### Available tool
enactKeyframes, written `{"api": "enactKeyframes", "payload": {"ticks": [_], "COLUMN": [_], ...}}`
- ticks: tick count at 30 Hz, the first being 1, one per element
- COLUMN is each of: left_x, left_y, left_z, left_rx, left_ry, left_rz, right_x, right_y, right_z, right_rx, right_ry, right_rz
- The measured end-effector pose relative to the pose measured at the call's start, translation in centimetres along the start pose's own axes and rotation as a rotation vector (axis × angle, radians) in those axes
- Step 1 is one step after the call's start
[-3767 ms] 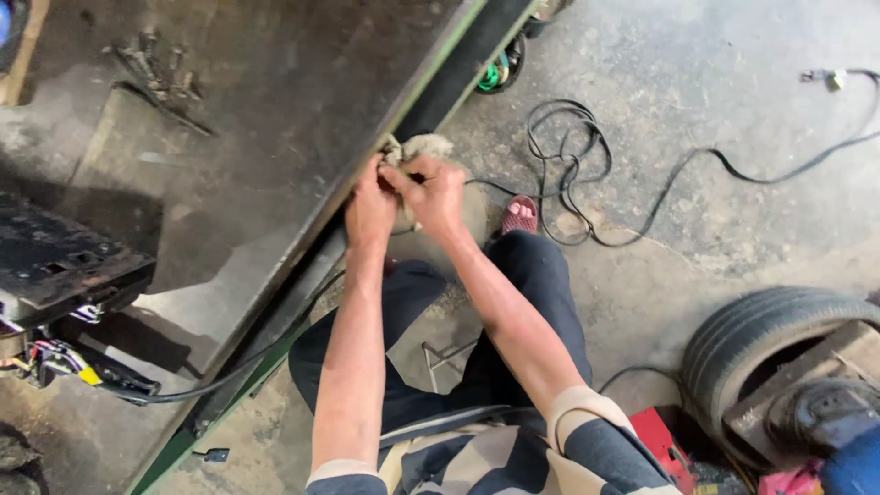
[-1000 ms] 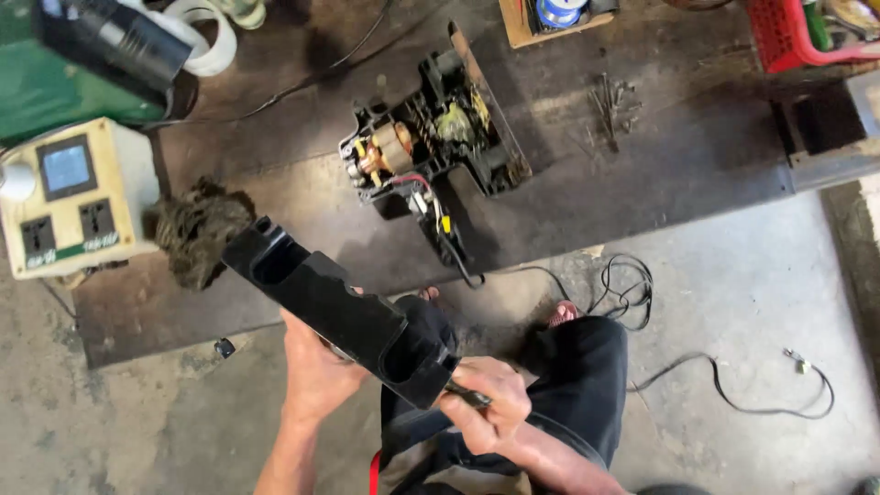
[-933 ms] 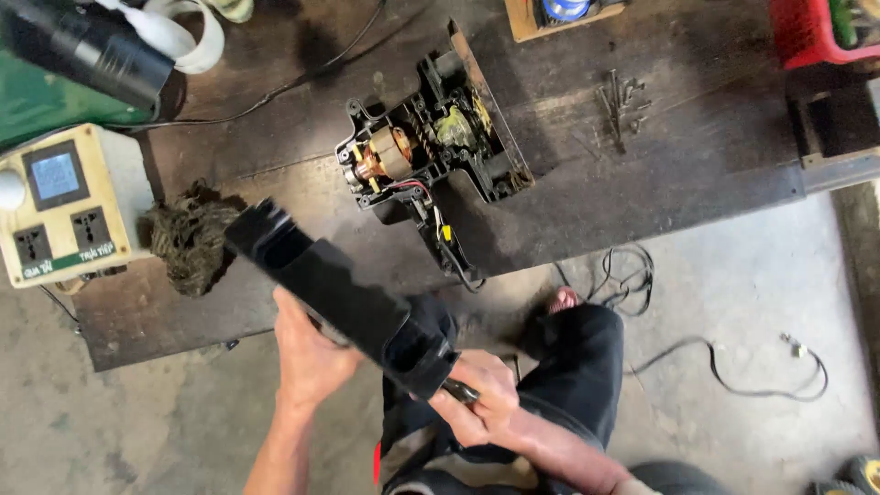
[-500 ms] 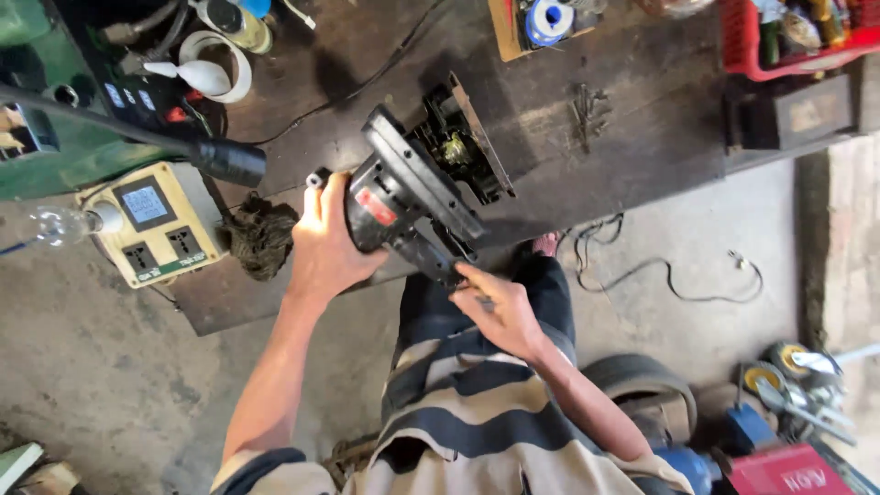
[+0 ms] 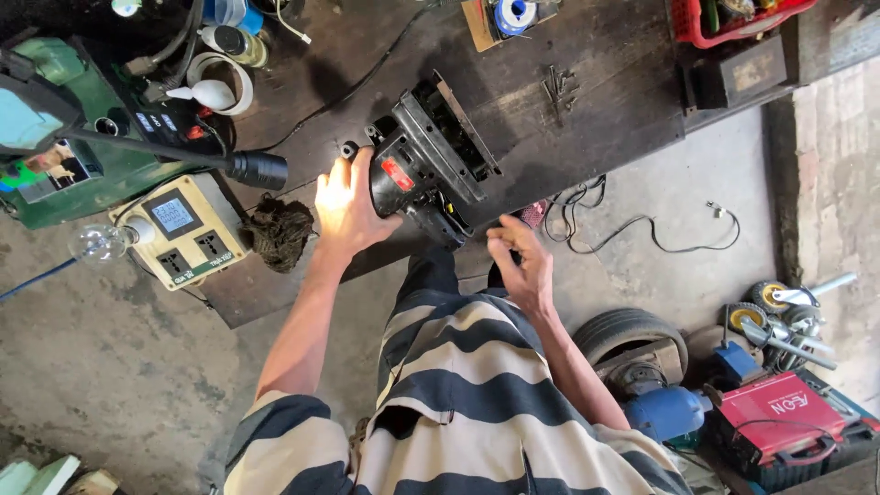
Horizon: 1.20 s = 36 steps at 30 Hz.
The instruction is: Disassembling and inspecting the internal components of a handheld power tool on a workbench.
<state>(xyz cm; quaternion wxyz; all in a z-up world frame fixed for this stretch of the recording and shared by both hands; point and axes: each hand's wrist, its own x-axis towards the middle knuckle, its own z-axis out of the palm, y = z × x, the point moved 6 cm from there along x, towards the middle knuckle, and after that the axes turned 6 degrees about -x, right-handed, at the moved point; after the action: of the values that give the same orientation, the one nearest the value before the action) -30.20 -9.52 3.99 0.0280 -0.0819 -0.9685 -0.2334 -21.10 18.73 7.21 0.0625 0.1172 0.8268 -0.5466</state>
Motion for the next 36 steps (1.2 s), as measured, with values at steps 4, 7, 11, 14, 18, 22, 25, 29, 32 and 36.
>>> {"api": "enactKeyframes", "payload": {"ticks": [4, 7, 11, 14, 18, 22, 25, 29, 32, 36], "left_x": [0.8, 1.4, 2.2, 3.0, 3.8, 4.6, 4.7, 4.6, 4.1, 3.6], "left_y": [-0.1, -0.6, -0.6, -0.3, 0.5, 0.9, 0.7, 0.9, 1.1, 1.4], "left_z": [0.8, 1.6, 2.0, 1.5, 0.5, 0.2, 0.4, 0.0, -0.1, 0.3], "left_rx": [-0.035, -0.077, -0.121, -0.124, -0.085, -0.123, -0.104, -0.130, -0.152, -0.170], "left_ry": [-0.036, -0.068, -0.093, -0.086, -0.107, -0.296, -0.322, -0.315, -0.287, -0.291], "left_rz": [-0.028, -0.055, -0.060, -0.047, -0.016, -0.096, -0.109, -0.115, -0.100, -0.105], "right_x": [0.7, 1.7, 3.0, 4.0, 5.2, 6.6, 7.2, 7.8, 7.9, 7.9], "right_y": [-0.2, -0.1, 1.2, 1.0, 0.9, 0.0, 0.4, 0.6, 0.9, 0.4], "right_z": [-1.2, -1.9, -2.4, -2.4, -2.0, -2.0, -2.1, -2.6, -2.6, -2.3], "right_rx": [-0.061, -0.063, -0.014, 0.038, 0.123, 0.087, 0.149, 0.118, 0.192, 0.201], "right_ry": [0.115, 0.163, 0.193, 0.164, 0.128, 0.030, 0.008, 0.000, -0.016, -0.038], "right_rz": [-0.019, -0.027, -0.035, -0.062, -0.094, -0.072, -0.029, -0.033, -0.039, -0.068]}}
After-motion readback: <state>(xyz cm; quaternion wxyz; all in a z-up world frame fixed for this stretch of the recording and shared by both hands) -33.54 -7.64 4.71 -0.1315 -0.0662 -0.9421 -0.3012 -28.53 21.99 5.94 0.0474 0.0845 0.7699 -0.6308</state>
